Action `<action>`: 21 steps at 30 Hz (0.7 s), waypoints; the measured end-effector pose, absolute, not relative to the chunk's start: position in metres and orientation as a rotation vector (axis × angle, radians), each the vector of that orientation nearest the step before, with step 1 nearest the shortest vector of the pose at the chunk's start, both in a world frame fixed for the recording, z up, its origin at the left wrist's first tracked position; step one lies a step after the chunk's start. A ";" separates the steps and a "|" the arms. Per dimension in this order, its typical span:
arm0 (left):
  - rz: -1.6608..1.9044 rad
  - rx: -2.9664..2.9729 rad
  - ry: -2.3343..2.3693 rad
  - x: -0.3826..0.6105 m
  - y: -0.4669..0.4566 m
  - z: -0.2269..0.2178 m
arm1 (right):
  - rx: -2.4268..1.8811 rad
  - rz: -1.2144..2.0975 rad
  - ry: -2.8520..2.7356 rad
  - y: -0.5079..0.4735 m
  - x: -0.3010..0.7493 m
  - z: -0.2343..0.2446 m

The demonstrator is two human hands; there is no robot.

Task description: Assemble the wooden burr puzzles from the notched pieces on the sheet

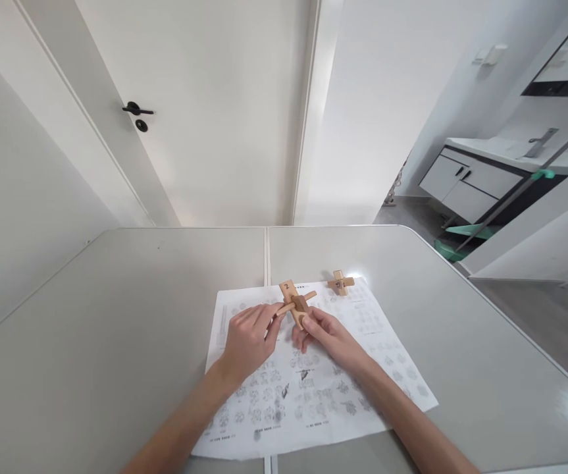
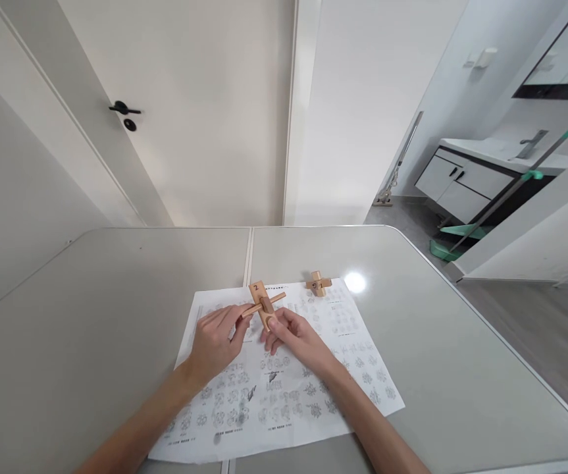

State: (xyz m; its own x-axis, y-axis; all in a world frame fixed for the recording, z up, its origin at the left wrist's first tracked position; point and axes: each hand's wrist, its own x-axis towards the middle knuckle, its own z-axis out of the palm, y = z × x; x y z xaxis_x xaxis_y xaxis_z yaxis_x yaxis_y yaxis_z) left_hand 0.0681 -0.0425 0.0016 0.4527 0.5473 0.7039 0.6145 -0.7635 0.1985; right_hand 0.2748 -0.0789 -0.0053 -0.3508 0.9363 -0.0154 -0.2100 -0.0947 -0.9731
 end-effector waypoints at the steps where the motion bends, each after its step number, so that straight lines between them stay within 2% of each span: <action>1: -1.208 -2.607 -1.047 0.068 -0.042 0.001 | -0.899 1.609 -1.274 -0.079 0.275 -0.005; 11: -1.247 -2.677 -1.083 0.073 -0.044 -0.004 | -0.977 1.485 -1.247 -0.081 0.272 -0.003; 14: -1.323 -2.753 -1.275 0.077 -0.048 -0.002 | -0.958 1.478 -1.224 -0.081 0.272 -0.007; 17: -1.492 -2.889 -1.625 0.080 -0.052 0.004 | -0.924 1.437 -1.153 -0.080 0.273 -0.010; 21: -1.890 -2.987 -1.953 0.082 -0.052 0.014 | -1.051 1.363 -1.160 -0.079 0.270 -0.010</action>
